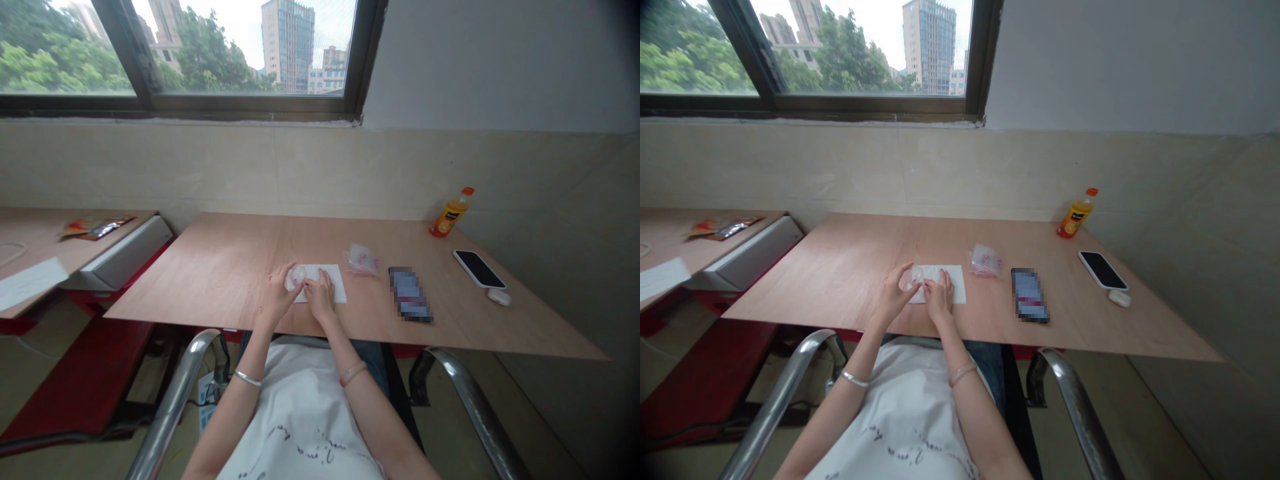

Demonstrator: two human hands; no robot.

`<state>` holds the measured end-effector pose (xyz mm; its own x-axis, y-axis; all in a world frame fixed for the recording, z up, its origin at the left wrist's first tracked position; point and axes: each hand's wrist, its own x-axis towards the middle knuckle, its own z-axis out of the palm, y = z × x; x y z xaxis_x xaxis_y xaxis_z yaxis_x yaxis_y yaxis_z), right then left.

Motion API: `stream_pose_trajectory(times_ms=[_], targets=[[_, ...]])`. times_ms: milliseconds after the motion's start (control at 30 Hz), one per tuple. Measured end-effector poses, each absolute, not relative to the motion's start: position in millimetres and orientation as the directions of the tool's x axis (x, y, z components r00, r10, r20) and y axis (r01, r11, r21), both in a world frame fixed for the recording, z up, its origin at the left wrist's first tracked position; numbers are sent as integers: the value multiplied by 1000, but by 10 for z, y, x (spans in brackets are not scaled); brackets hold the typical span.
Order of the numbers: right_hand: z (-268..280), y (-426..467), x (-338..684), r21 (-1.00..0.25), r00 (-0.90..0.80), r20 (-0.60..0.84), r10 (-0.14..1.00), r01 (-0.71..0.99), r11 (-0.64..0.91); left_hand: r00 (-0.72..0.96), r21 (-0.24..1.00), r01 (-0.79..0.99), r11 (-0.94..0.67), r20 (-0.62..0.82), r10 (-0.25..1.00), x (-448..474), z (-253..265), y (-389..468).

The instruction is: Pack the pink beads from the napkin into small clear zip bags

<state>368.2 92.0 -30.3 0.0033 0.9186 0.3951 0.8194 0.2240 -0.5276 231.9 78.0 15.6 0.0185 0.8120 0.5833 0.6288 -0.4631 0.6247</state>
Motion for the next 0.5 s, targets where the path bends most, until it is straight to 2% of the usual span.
stream_pose_trajectory(times_ms=[500], targets=[[-364,969,3732,-575,53,428,902,786,227,22,614,645,-455,580,814,2318,143,788]])
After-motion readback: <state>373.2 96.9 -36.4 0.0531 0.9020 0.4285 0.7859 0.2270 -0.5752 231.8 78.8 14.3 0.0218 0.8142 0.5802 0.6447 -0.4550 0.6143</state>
